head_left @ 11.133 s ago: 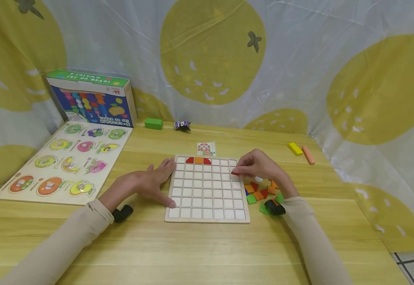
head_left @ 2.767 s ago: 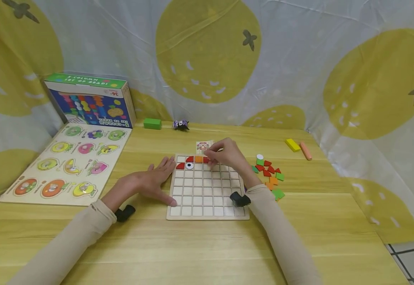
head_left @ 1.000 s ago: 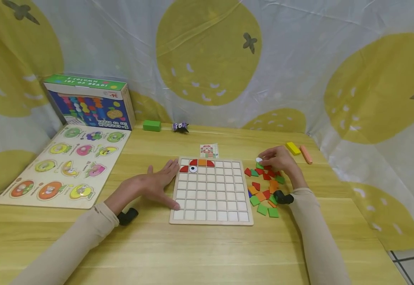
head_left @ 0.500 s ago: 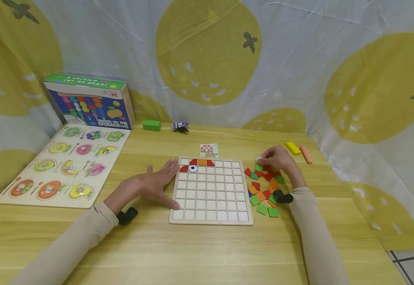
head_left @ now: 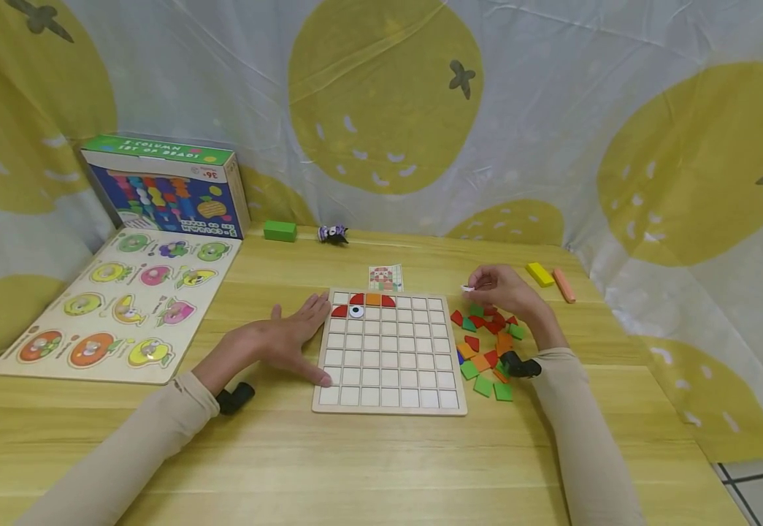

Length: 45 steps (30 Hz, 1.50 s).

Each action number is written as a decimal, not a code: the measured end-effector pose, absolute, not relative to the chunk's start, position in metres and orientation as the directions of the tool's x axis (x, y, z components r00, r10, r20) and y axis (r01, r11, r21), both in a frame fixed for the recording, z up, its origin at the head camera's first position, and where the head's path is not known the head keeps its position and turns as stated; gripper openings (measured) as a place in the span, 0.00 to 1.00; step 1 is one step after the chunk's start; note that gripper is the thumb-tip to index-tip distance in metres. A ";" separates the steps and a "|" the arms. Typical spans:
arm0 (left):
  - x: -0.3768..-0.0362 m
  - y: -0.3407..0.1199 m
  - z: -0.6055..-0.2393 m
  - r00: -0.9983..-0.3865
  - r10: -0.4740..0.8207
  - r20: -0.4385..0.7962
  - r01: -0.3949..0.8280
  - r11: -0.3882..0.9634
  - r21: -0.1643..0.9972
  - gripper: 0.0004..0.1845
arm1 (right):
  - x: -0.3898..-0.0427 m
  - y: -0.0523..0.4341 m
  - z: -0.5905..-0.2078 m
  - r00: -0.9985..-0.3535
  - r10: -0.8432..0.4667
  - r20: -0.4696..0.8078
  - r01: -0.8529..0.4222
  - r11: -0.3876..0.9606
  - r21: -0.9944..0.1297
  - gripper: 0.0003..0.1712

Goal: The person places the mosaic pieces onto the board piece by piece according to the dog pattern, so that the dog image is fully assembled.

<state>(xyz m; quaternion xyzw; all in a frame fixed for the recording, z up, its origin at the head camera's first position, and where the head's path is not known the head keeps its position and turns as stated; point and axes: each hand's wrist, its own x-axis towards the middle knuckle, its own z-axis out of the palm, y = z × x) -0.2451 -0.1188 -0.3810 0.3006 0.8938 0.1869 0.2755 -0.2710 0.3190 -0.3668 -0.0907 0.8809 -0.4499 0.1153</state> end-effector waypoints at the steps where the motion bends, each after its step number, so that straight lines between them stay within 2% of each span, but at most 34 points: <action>1: -0.247 -0.119 -0.386 -0.670 0.636 -0.382 0.435 0.754 0.493 0.80 | -0.270 0.318 -0.366 -0.959 -0.257 -0.121 -0.054 0.583 -0.811 0.11; 7: -0.258 -0.122 -0.408 -0.677 0.633 -0.376 0.443 0.758 0.479 0.81 | -0.270 0.315 -0.367 -0.960 -0.252 -0.120 -0.044 0.561 -0.826 0.12; 15: -0.247 -0.121 -0.387 -0.659 0.659 -0.364 0.441 0.730 0.523 0.80 | -0.273 0.312 -0.373 -0.961 -0.251 -0.117 -0.032 0.521 -0.853 0.11; 22: -0.240 -0.116 -0.373 -0.665 0.635 -0.394 0.431 0.757 0.491 0.76 | -0.271 0.306 -0.374 -0.958 -0.256 -0.130 -0.041 0.569 -0.821 0.12; 33: -0.241 -0.115 -0.372 -0.666 0.630 -0.400 0.433 0.763 0.481 0.74 | -0.271 0.299 -0.377 -0.950 -0.276 -0.143 -0.042 0.569 -0.821 0.10; 45: -0.249 -0.121 -0.388 -0.664 0.658 -0.356 0.455 0.733 0.505 0.80 | -0.270 0.284 -0.378 -0.946 -0.288 -0.151 -0.040 0.564 -0.825 0.09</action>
